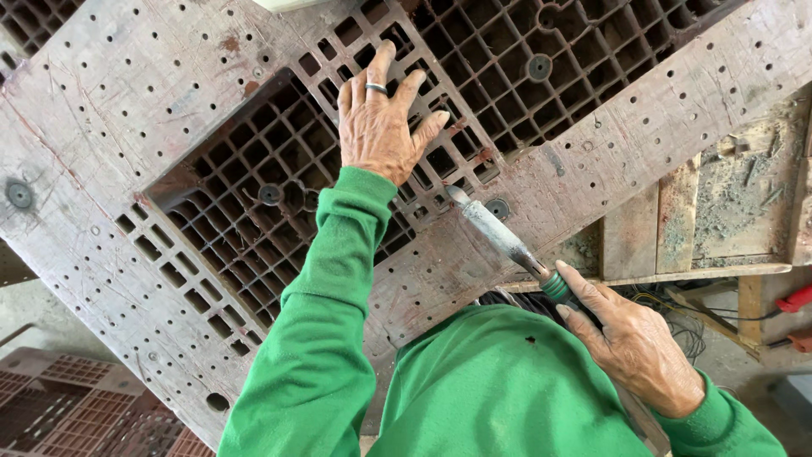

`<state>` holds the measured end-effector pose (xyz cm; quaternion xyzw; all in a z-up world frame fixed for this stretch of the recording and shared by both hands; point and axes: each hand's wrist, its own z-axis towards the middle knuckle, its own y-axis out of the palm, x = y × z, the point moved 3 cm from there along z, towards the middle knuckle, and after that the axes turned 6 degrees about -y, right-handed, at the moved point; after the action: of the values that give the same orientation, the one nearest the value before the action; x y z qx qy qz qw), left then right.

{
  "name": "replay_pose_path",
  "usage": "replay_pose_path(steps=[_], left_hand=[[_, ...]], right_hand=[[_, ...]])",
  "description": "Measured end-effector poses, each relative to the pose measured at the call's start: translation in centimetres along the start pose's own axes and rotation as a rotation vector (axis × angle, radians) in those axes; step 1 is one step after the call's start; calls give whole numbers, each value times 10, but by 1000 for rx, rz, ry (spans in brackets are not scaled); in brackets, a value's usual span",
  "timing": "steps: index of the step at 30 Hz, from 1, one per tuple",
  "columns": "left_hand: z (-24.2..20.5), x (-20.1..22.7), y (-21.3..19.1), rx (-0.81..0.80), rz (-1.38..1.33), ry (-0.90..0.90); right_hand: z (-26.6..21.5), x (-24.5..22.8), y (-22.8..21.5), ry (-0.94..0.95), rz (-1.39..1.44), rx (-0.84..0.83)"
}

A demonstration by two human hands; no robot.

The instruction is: The person scrapes a large wooden mold with a grid pattern using a chisel and a soldering iron. They alternate between the two tools to remove residue from the mold's surface and grid cells.

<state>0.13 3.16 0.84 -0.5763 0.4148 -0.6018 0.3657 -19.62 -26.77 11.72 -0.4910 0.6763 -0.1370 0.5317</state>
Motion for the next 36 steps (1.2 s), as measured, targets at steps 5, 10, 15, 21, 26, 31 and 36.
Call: replay_pose_path(steps=[5,10,15,21,26,31,36], left_hand=[[18,13,7,-86,71,-131],[17,15,6,31,15,-51],[15,10,8,82,3,-26],[18,12,6,93,1,-25],[19,15,7,54,25,-49],[24,23,5,50,57,-62],[27,29,6,7,42,-104]], right_hand=[[10,14,-14,39,-80,-110],[22,24,-24,16,-84,-144],[29,34,-29,4,-28,-175],[28,59,-31,342,295,-402],[23,65,-41,294,477,-323],[34,63,-49,154,396,-330],[51,57,-58,-38,364,-318]])
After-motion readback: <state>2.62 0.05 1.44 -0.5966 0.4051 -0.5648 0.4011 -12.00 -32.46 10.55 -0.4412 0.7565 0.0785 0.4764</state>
